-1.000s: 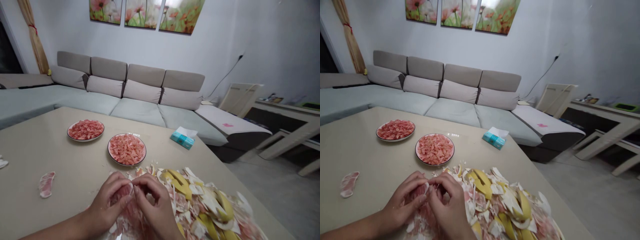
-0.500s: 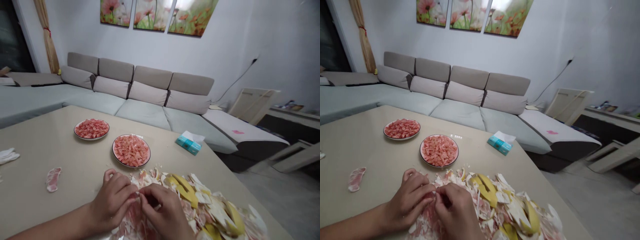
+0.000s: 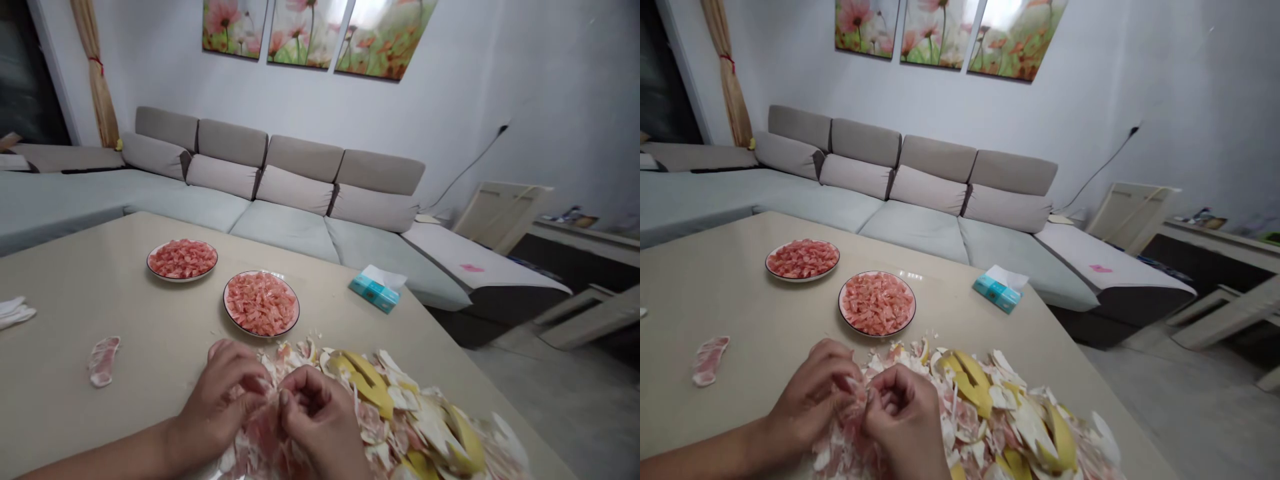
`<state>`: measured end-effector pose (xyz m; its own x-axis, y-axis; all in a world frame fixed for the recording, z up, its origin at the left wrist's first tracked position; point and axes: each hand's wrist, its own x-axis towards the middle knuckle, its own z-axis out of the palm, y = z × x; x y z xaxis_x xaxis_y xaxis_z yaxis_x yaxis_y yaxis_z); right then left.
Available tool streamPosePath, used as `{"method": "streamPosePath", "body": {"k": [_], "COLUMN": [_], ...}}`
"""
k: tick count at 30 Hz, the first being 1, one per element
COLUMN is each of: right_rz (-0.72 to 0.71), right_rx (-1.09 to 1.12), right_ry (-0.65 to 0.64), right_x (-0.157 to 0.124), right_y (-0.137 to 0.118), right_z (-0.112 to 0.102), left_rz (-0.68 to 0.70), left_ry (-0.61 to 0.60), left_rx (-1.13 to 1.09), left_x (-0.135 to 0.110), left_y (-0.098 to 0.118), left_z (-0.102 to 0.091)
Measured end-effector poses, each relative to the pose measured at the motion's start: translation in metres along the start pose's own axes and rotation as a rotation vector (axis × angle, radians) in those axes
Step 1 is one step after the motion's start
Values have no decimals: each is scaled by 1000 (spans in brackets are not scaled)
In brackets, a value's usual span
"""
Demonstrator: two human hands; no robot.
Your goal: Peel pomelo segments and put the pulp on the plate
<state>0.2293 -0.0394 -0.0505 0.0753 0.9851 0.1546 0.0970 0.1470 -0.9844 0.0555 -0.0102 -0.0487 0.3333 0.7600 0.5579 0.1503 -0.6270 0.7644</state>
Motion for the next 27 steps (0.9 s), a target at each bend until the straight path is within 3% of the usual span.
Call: {"method": "streamPosePath", "body": {"k": [3,7,12,17,27], "right_rz": [43,-39,-211,-184,-291], "right_rx": [87,80,-133,-49,-193], "right_ry": [15,-48,-66,-48,-49], "right_x": [3,4,3,4,4], "right_y": [-4,-15,-19,-28,-39], "right_z": [-3,-8,-9,-5,-4], "left_rz": [-141,-255,-336,-418,-328], "left_ry": [103,9,-49,-74,-92], "left_rx": [-258,-462,-541,-679,-705], "left_x": [5,10,10,9,7], "left_y": [-1,-1,0,2,2], "left_z": [-1,-2,-2,0,7]}}
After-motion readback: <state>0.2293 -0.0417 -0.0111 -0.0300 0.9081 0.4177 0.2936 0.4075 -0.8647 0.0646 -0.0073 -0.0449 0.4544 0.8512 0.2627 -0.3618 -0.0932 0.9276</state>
